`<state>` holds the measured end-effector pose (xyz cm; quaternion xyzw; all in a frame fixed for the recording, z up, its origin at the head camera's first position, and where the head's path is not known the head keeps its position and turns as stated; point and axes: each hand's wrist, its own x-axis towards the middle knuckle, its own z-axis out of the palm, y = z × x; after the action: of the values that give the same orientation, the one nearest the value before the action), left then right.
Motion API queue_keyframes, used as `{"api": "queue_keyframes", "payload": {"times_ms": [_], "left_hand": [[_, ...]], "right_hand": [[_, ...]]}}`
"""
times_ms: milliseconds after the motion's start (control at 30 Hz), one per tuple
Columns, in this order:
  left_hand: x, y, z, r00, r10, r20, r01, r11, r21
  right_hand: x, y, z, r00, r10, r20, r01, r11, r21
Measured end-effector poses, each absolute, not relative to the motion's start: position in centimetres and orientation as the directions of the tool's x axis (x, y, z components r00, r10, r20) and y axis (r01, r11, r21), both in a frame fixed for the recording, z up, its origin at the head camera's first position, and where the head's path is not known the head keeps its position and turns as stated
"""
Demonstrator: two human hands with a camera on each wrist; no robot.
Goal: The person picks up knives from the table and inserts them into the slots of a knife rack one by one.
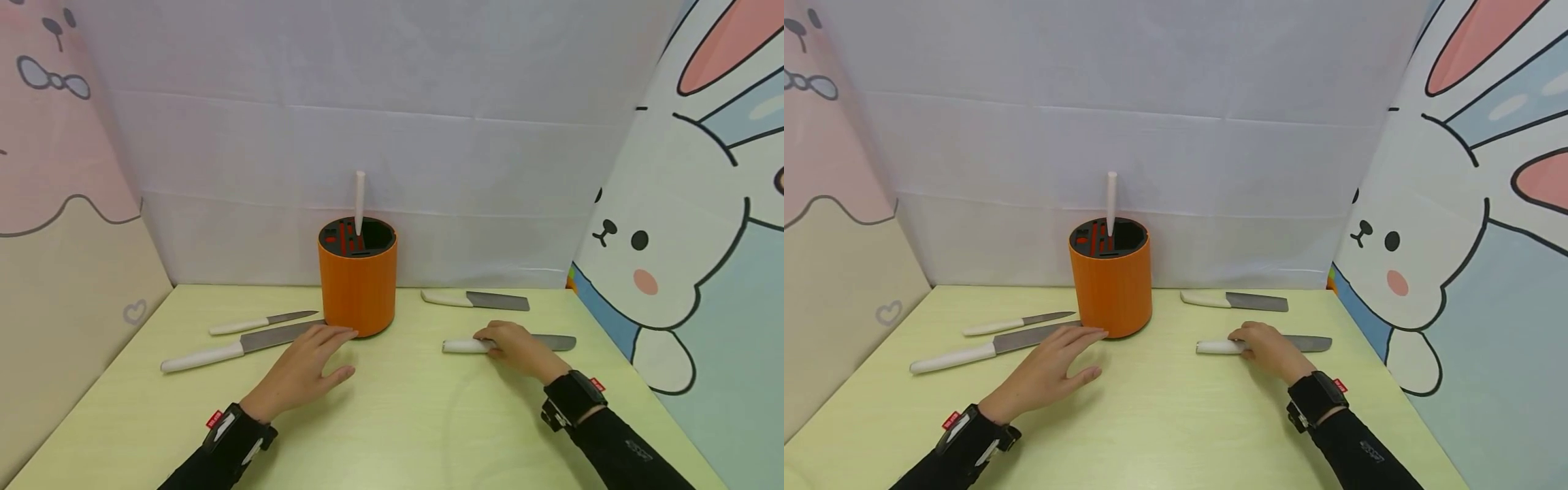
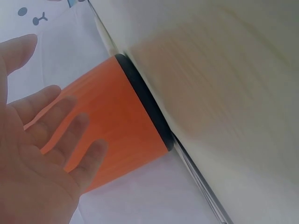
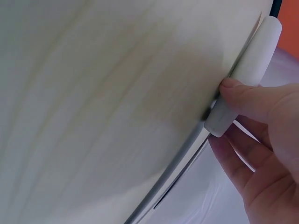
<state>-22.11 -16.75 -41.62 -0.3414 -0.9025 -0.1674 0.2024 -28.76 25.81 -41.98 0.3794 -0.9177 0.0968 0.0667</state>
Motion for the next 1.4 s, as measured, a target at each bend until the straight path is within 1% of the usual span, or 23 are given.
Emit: {"api": "queue_keyframes", "payload": {"times_ms": [267, 433, 600, 767, 1033, 1400], "left_hand": [[-22.1, -16.8, -41.8, -0.682, 0.558, 0.472, 0.687, 0.710, 0.155], [-22.2, -16.8, -41.7, -0.685, 0.550, 0.478, 0.685, 0.710, 0.164], [-22.3, -16.8, -41.7, -0.672, 0.546, 0.500, 0.692, 0.703, 0.162], [-22.3, -16.8, -41.8, -0.676, 0.548, 0.492, 0.690, 0.706, 0.162], [-22.2, -16.7, -41.7, -0.708, 0.540, 0.455, 0.665, 0.726, 0.173], [-22.2, -16.6, -41.6, -0.715, 0.533, 0.451, 0.659, 0.729, 0.184]], "right_hand": [[-27.9, 25.0, -41.6, -0.689, -0.697, 0.201, -0.724, 0.678, -0.130], [-27.5, 24.4, -41.1, -0.660, -0.712, 0.239, -0.748, 0.654, -0.115], [-27.1, 23.5, -40.4, -0.633, -0.725, 0.272, -0.768, 0.632, -0.101], [-26.6, 22.7, -39.7, -0.641, -0.722, 0.261, -0.764, 0.633, -0.123], [-25.9, 21.6, -39.0, -0.650, -0.708, 0.277, -0.756, 0.639, -0.139], [-25.3, 20.0, -37.6, -0.625, -0.707, 0.330, -0.774, 0.616, -0.146]]}}
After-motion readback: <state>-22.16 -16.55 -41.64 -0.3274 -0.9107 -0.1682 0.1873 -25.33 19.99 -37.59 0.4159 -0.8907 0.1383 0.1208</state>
